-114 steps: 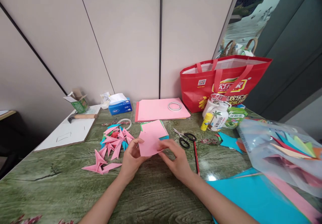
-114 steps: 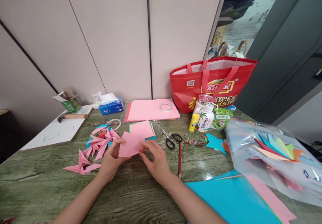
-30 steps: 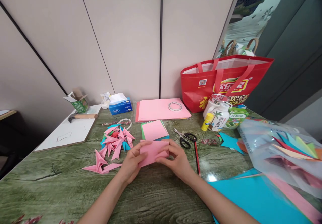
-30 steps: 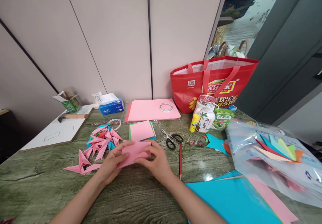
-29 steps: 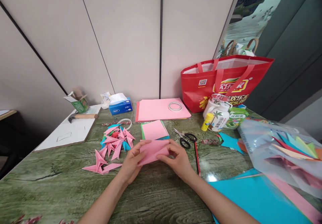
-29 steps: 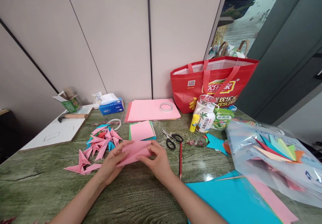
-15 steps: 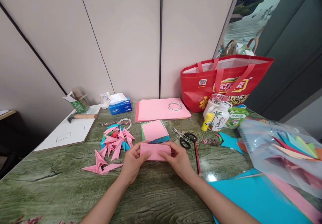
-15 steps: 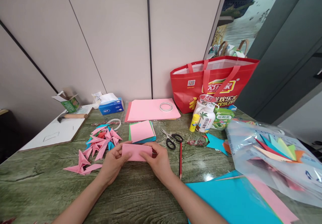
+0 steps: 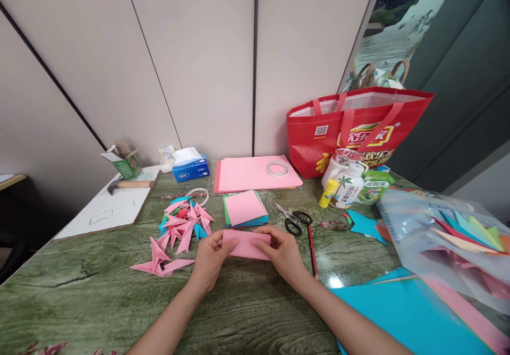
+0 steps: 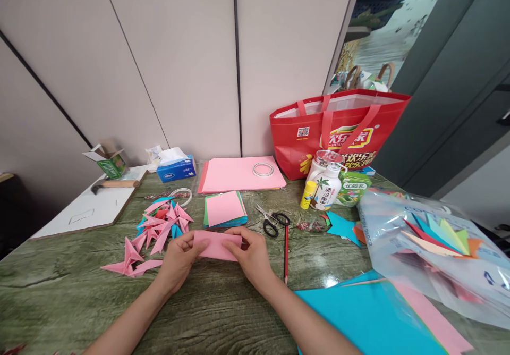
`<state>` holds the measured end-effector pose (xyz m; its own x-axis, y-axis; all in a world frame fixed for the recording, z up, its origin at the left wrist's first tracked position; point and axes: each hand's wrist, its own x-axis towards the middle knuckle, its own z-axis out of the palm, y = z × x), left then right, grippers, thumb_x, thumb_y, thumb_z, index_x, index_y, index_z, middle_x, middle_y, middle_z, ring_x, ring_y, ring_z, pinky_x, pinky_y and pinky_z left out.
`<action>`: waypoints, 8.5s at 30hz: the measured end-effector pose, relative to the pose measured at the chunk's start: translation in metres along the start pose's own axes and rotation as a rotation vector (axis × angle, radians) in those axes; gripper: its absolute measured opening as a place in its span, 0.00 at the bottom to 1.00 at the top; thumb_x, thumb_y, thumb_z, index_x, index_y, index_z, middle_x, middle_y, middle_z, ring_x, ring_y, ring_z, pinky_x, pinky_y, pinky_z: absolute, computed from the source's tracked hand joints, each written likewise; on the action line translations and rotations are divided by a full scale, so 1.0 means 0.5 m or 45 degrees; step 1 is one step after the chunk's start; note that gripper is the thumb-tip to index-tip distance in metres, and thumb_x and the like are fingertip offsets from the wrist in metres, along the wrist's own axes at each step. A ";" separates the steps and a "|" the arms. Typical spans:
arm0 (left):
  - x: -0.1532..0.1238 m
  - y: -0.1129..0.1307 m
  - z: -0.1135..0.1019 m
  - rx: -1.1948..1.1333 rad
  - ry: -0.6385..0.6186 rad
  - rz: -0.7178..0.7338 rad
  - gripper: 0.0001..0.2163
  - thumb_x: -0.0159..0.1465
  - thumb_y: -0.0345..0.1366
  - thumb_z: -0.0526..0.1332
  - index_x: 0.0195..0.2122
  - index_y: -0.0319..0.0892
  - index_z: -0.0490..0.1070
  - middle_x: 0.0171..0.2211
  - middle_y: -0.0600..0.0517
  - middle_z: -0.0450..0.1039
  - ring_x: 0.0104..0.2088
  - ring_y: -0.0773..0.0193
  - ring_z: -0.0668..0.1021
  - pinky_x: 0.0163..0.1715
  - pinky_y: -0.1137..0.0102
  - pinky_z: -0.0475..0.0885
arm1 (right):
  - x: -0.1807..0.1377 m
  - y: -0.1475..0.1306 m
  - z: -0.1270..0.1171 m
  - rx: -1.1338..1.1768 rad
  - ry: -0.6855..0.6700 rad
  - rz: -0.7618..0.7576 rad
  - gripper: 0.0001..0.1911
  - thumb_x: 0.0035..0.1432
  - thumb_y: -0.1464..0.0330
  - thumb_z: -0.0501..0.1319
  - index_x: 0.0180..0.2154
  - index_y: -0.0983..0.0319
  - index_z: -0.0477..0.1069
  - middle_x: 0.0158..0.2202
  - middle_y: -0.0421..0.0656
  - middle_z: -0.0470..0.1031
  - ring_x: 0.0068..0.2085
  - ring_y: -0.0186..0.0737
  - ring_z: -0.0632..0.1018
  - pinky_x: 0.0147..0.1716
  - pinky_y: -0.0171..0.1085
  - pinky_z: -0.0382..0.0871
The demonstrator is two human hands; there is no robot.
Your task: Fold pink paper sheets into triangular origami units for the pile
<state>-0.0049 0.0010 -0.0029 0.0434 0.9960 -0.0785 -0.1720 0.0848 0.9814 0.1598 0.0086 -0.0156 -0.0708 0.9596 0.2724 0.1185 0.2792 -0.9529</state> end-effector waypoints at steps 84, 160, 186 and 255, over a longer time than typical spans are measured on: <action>-0.004 0.003 -0.001 0.419 -0.035 0.228 0.07 0.52 0.35 0.61 0.30 0.39 0.76 0.24 0.53 0.76 0.25 0.66 0.73 0.25 0.76 0.67 | 0.004 -0.004 0.003 -0.038 -0.137 0.047 0.07 0.50 0.68 0.58 0.25 0.64 0.71 0.25 0.42 0.73 0.28 0.36 0.72 0.29 0.33 0.64; -0.007 0.018 0.001 0.403 -0.356 0.113 0.08 0.51 0.33 0.62 0.32 0.44 0.77 0.41 0.48 0.76 0.43 0.55 0.74 0.47 0.62 0.65 | 0.016 -0.007 -0.018 -0.176 -0.336 -0.043 0.08 0.51 0.68 0.57 0.24 0.64 0.71 0.24 0.40 0.72 0.28 0.35 0.71 0.30 0.33 0.64; -0.004 0.001 -0.005 0.550 -0.074 0.348 0.10 0.55 0.31 0.60 0.37 0.44 0.76 0.39 0.51 0.77 0.40 0.60 0.77 0.43 0.69 0.70 | 0.007 0.006 0.005 0.426 -0.243 0.434 0.22 0.34 0.70 0.68 0.35 0.65 0.65 0.25 0.37 0.70 0.22 0.31 0.70 0.20 0.31 0.68; 0.005 0.006 -0.022 0.463 0.033 0.286 0.11 0.50 0.34 0.64 0.35 0.42 0.77 0.36 0.49 0.78 0.37 0.59 0.77 0.37 0.70 0.70 | 0.014 -0.003 -0.016 0.629 -0.281 0.565 0.19 0.33 0.58 0.68 0.27 0.66 0.74 0.22 0.39 0.73 0.22 0.31 0.72 0.24 0.32 0.70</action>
<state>-0.0159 0.0043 -0.0020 0.0189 0.9894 0.1441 0.1840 -0.1451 0.9721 0.1670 0.0151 -0.0113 -0.3258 0.9350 -0.1399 -0.2776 -0.2360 -0.9313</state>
